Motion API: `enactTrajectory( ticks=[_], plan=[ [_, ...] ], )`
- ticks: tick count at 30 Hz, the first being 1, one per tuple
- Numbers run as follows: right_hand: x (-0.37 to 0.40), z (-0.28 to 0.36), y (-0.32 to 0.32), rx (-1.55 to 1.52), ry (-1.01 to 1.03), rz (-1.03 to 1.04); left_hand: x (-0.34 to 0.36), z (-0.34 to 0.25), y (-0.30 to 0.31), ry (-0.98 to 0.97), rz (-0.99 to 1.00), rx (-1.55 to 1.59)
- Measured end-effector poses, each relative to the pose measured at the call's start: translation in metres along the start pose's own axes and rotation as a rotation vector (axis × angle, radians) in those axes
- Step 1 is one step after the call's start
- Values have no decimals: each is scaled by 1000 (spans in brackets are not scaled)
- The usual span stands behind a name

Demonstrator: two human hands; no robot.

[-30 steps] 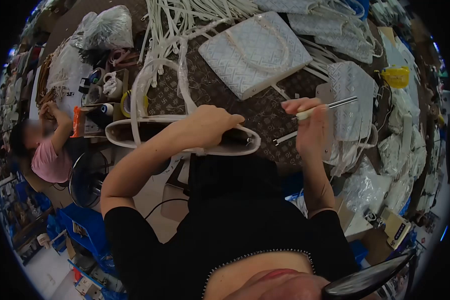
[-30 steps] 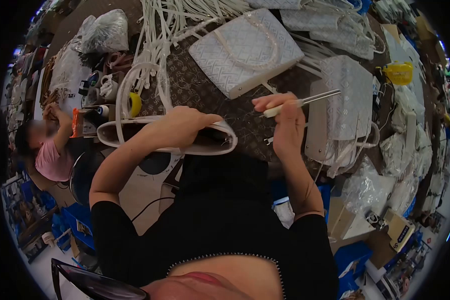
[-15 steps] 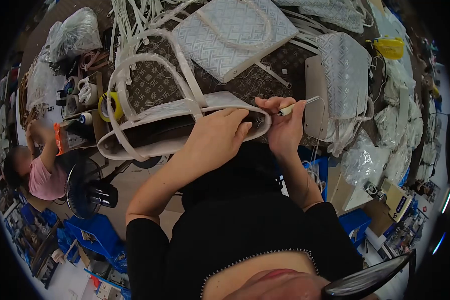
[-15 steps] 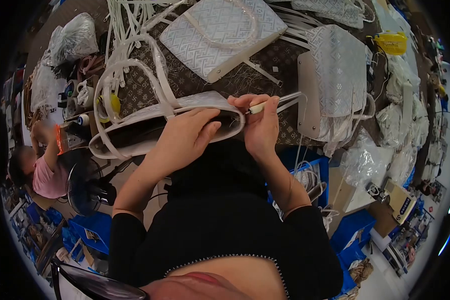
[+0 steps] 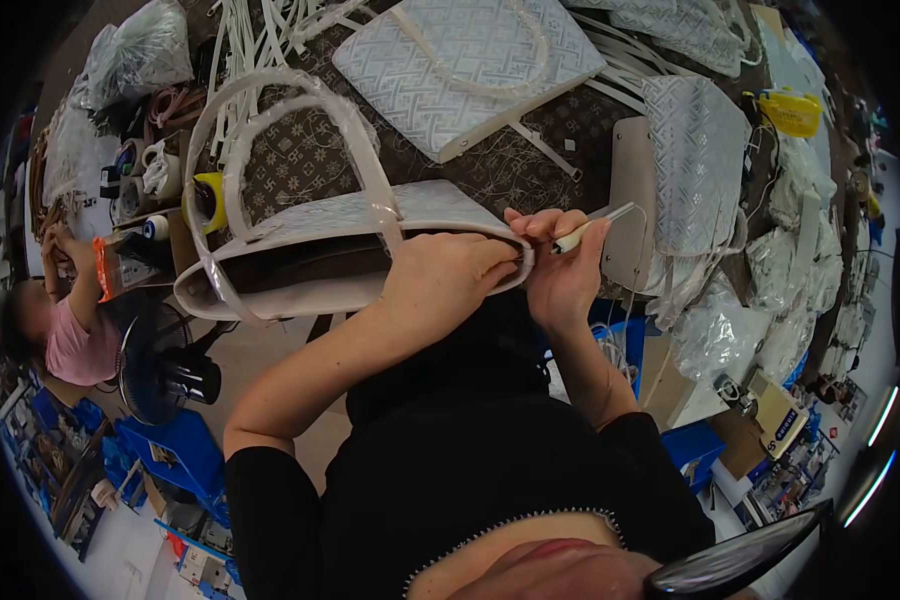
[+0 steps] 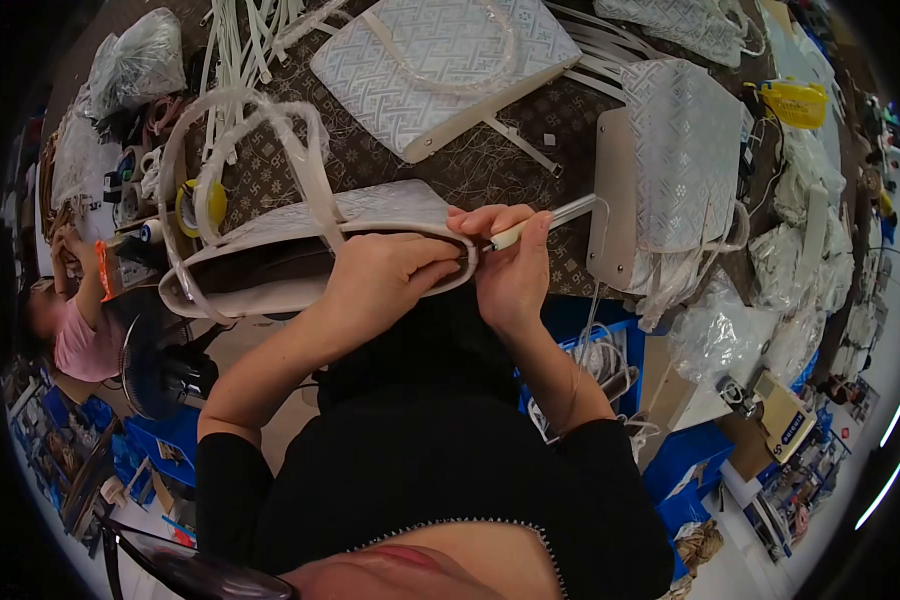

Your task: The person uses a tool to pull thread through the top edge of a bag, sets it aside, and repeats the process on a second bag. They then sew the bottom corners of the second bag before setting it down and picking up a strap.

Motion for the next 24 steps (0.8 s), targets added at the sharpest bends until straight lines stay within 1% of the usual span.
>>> enactTrajectory(
  ticks=[2,5,7,8,12,14,15,17,18,19,22,24],
  plan=[
    [1,2,0,0,-11,-9,-1,0,-1,-8,22,-46],
    [2,11,4,46,19,-40,-6,-1,0,43,48,-90],
    [3,23,11,669,324,-77,-9,-1,2,93,61,-73],
    [4,26,14,651,426,-51,-10,1,1,96,57,-67],
    [10,48,-2,750,341,-15,-12,8,2,56,68,-4],
    [8,53,-6,983,389,-84,-14,11,4,49,67,33],
    [7,56,-10,989,381,-89,-15,13,4,28,47,52],
    [6,60,-14,1087,199,-146,-16,15,5,10,27,83],
    [1,57,-15,1114,262,-131,-17,16,6,13,27,95],
    [-1,56,-16,1119,257,-130,-18,16,7,15,24,105],
    [-5,52,-20,1118,199,-158,-20,16,9,55,29,106],
    [-8,54,-29,1265,126,-88,-20,18,6,52,23,104]
  ],
)
Point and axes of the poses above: each hand's wrist, its own x-axis away from the middle knuckle, its own y-axis out of the back of the hand, z = x × y, the point moved 1 cm from there along -x, towards the middle knuckle, and after that the axes turned 12 degrees about -y, right-handed, at the moved point
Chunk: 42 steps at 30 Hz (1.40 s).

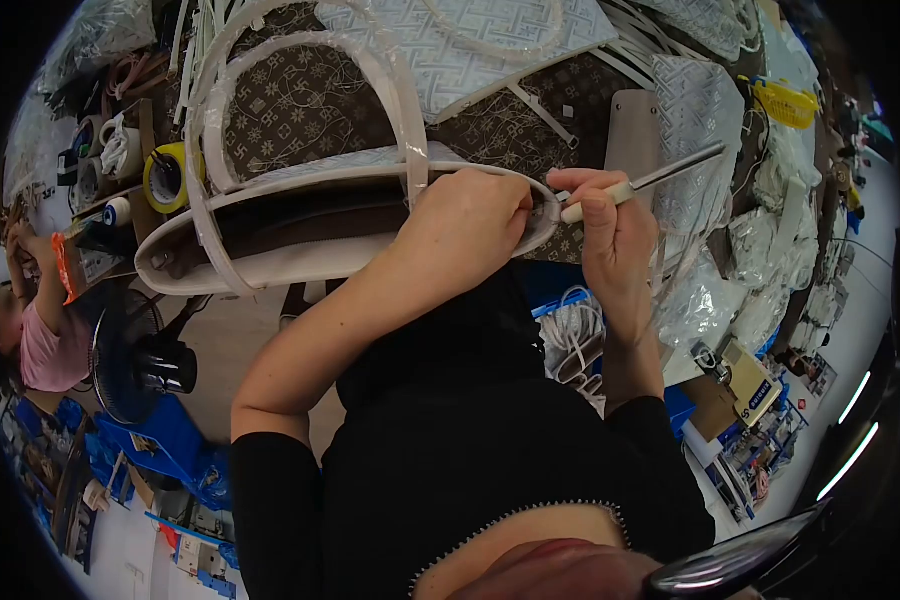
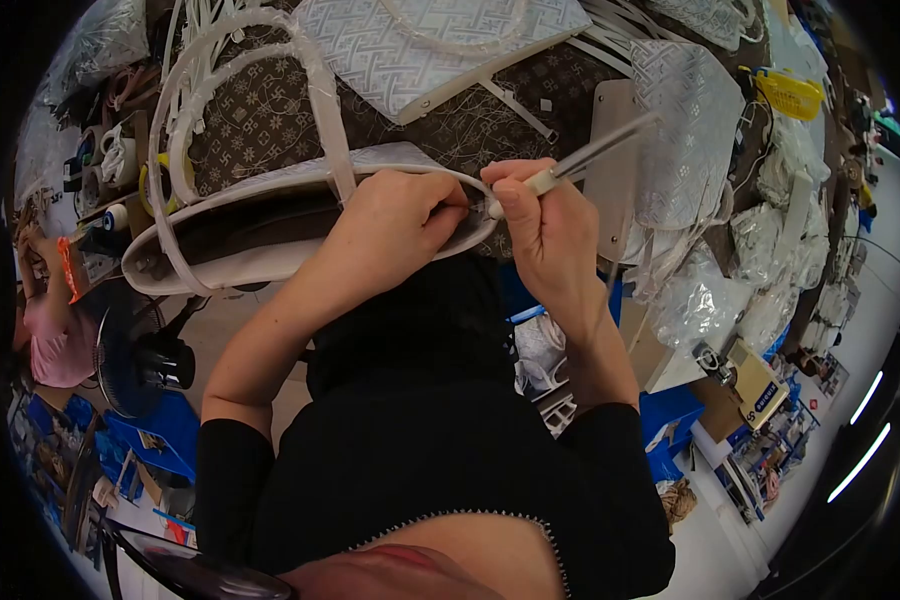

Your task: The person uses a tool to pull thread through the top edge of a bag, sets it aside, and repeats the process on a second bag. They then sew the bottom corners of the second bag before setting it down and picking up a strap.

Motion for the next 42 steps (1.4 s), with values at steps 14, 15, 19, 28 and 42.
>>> enactTrajectory(
  ticks=[14,15,19,28,42],
  plan=[
    [-18,-8,7,110,40,167,-1,2,0,27,-10,28],
    [-18,-11,8,101,45,175,-1,2,-1,14,-16,17],
    [-17,-14,10,91,44,200,0,3,-2,-20,-32,-2],
    [-21,-6,8,185,122,194,-2,4,-3,-59,-54,-31],
    [-28,2,7,218,148,176,-5,4,0,-34,-38,1]
  ],
)
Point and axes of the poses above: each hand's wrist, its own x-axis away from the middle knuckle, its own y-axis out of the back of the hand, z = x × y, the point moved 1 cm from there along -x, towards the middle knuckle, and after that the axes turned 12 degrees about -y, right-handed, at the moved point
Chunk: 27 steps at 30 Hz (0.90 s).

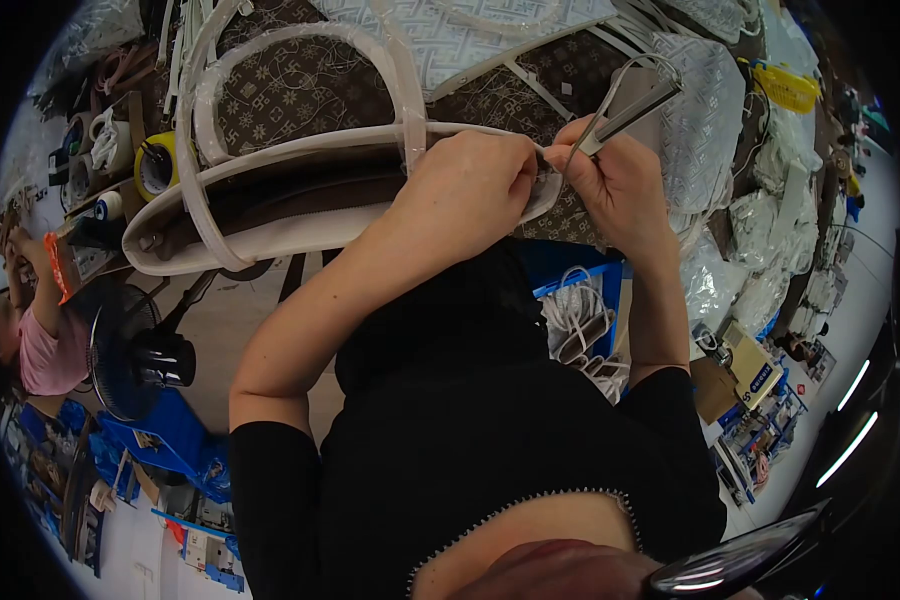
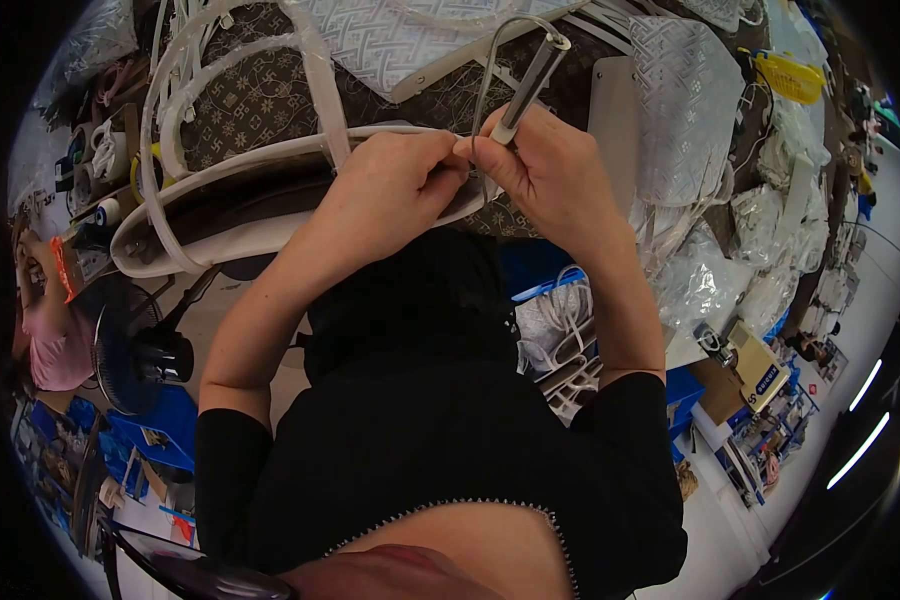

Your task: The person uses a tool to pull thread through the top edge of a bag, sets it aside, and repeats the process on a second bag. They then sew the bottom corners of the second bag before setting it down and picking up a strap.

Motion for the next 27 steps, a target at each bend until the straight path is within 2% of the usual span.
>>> enactTrajectory(
  ticks=[6,19,27],
  plan=[
    [-1,-1,3,111,38,40,-1,0,1,8,10,5],
    [-4,3,11,61,52,187,-1,1,0,2,43,2],
    [-9,1,14,151,79,267,-1,1,1,-8,30,22]
  ],
)
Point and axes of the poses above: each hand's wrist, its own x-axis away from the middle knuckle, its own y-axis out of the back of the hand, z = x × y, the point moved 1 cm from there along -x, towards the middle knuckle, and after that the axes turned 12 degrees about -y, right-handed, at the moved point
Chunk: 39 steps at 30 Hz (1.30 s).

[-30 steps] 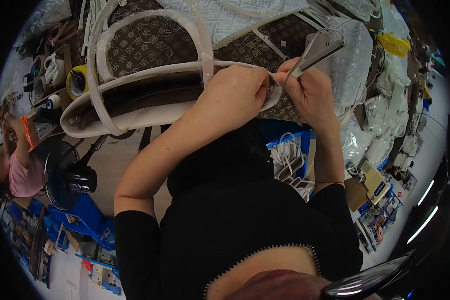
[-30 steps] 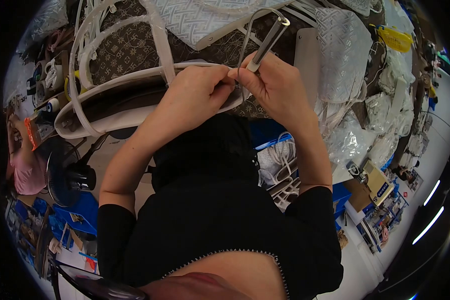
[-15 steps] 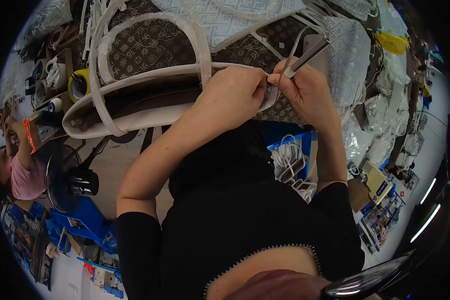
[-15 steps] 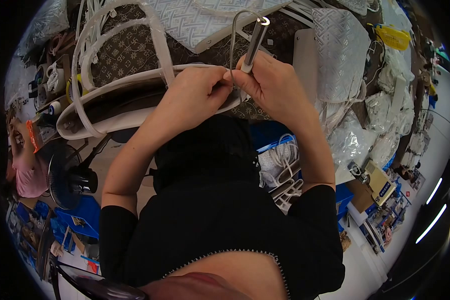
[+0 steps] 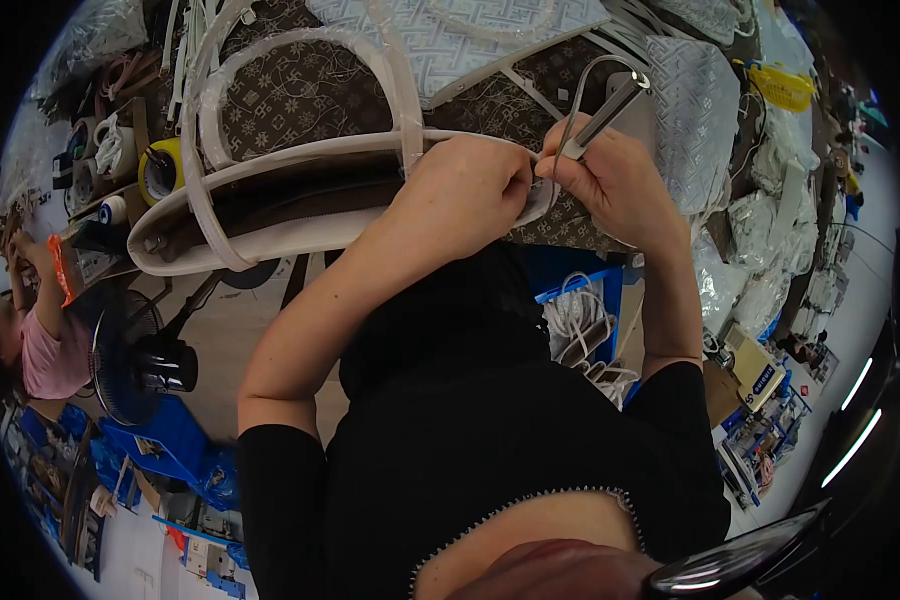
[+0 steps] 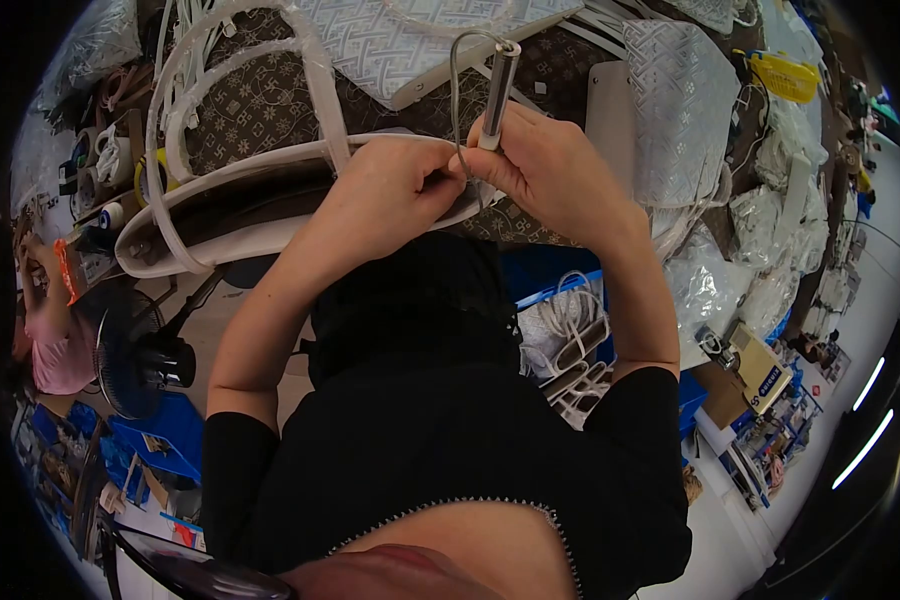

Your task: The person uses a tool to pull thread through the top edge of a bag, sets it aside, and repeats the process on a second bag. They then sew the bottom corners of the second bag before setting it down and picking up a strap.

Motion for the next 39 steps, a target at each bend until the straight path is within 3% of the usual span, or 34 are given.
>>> enactTrajectory(
  ticks=[39],
  plan=[
    [-5,0,0,110,96,-2,-3,-5,5,74,64,24]
  ],
)
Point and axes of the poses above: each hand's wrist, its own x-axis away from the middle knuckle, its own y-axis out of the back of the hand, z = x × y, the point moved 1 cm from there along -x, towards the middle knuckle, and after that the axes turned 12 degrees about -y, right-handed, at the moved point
